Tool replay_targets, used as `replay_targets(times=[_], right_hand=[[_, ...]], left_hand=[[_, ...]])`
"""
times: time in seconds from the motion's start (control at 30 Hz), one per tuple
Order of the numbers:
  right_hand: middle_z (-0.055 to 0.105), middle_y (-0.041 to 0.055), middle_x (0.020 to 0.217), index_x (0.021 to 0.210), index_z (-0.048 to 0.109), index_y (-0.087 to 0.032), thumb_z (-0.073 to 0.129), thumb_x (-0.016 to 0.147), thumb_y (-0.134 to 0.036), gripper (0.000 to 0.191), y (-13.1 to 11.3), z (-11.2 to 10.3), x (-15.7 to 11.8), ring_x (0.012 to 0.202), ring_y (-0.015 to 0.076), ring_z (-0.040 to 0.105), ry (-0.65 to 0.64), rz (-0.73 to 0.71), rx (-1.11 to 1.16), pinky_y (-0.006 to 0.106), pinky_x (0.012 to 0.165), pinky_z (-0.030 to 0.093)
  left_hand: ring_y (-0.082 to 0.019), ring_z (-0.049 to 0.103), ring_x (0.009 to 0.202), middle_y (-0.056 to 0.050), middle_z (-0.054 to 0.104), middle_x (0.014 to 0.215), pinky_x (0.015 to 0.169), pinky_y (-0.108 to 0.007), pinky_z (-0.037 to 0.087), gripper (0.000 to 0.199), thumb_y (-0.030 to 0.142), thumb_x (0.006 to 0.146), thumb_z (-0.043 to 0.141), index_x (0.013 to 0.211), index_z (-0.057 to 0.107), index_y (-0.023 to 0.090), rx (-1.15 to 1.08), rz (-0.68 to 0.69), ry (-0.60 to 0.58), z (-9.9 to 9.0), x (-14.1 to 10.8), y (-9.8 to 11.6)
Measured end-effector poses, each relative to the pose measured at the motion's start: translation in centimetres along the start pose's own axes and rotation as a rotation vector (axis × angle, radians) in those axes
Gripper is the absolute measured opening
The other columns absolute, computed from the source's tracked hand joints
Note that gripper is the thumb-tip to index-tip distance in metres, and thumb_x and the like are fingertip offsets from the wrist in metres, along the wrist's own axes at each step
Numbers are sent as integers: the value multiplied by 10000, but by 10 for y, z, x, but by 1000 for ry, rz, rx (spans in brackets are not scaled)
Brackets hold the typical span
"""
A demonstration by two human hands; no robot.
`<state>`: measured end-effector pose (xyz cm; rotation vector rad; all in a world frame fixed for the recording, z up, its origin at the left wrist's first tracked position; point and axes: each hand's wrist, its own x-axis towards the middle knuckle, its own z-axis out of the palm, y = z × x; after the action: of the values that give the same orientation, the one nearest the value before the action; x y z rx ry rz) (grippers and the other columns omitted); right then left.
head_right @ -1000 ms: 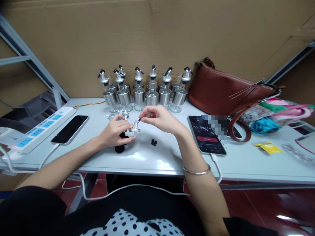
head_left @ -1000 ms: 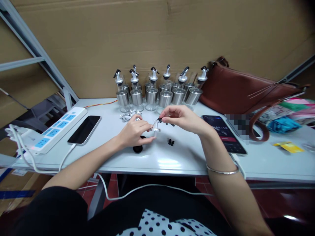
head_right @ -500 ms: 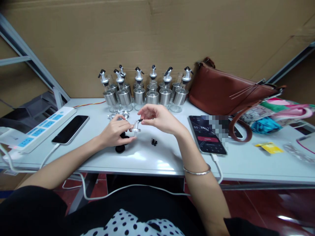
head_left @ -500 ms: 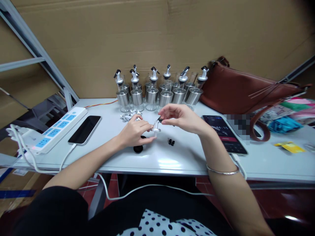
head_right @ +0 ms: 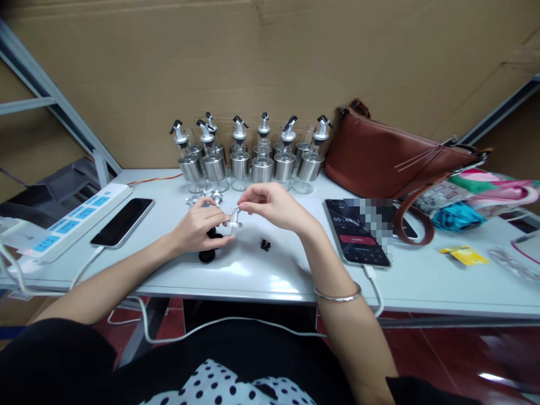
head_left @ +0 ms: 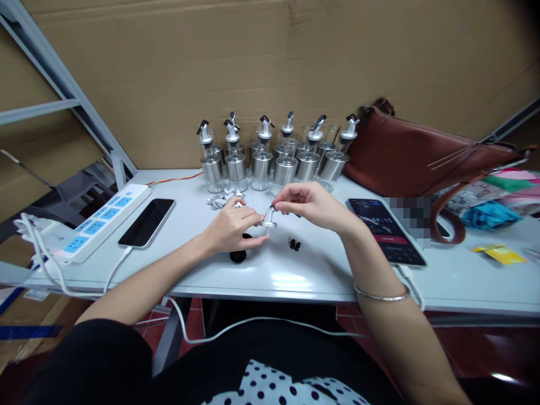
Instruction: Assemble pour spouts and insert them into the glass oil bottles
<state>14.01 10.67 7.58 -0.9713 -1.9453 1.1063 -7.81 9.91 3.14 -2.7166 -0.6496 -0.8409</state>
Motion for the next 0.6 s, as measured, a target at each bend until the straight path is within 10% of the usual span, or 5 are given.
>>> replay_targets(times=[0.6], right_hand=[[638,37,766,929,719,-124,656,821,-359,267,9,1,1,745,126,579,-286,269,607,307,750,445]], left_hand=[[-162,651,665,-46,725,813,843,-374,387,270,393,914,492,1018,521,146,-50,17,50,0,-2,1]])
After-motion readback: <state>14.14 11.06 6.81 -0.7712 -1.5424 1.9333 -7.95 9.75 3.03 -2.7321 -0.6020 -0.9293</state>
